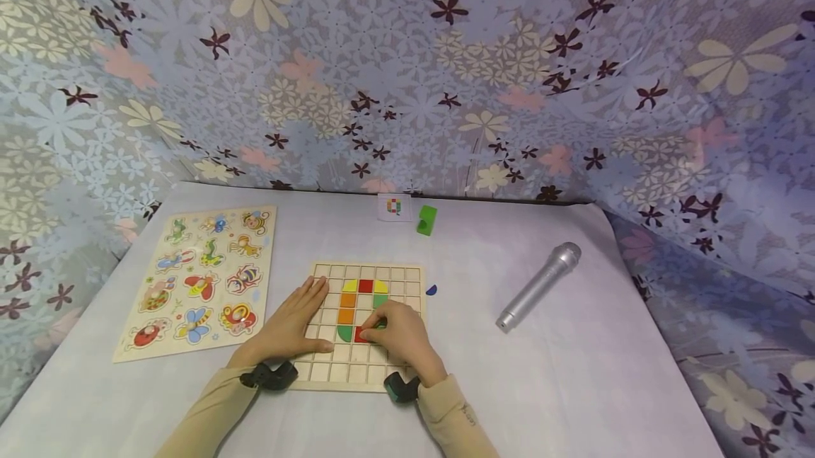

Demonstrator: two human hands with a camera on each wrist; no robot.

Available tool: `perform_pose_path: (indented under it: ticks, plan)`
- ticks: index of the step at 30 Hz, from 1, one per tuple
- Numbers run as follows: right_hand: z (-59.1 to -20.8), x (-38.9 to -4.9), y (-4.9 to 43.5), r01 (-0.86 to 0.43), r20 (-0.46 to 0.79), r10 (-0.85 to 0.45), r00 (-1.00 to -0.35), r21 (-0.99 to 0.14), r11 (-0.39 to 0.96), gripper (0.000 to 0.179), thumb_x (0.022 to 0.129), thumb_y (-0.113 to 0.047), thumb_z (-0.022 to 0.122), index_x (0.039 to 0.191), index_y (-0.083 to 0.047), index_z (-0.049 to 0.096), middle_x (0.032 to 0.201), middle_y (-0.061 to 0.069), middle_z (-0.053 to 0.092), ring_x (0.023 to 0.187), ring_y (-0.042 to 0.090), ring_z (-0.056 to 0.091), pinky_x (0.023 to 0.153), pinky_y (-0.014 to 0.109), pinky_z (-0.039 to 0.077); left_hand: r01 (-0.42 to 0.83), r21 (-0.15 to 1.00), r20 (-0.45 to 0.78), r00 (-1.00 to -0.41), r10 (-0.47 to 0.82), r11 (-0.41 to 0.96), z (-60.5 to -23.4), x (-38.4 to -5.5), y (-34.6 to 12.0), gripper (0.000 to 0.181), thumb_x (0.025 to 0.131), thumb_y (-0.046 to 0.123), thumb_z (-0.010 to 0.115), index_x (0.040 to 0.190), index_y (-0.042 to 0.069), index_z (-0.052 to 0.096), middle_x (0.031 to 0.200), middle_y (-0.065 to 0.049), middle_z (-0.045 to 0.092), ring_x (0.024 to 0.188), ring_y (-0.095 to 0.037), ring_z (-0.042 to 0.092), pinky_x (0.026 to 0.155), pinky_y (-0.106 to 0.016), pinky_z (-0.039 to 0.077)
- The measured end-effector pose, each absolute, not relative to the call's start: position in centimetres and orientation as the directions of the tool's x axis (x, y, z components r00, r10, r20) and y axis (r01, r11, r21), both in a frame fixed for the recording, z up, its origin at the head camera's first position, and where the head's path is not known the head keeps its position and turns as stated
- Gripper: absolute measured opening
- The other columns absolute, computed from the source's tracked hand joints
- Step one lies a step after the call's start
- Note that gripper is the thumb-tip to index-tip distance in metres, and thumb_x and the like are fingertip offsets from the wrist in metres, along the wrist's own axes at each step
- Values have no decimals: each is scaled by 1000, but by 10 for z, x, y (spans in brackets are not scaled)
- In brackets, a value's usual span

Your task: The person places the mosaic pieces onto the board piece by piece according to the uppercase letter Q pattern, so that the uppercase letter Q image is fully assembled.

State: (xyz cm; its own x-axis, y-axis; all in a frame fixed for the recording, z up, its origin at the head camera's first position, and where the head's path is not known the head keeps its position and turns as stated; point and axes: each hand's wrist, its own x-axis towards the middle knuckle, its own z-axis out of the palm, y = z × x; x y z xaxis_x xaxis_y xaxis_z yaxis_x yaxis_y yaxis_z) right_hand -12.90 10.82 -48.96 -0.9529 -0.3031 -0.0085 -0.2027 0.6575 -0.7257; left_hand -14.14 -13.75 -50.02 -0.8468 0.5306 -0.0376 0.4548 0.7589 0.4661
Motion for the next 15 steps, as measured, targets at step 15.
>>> perform_pose_path:
  ticks: [15]
  plan:
    - [-489, -132, 112, -168, 19, -265, -964, -814, 557, 9, 84, -16, 75, 93, -14, 74, 73, -5, 66, 58, 3, 49, 54, 17, 42, 442, 482, -45, -850, 525, 757, -502, -142, -138, 111, 77, 55, 73, 153, -1, 16, 163, -16, 9, 152, -36, 4, 123, -52, 11]
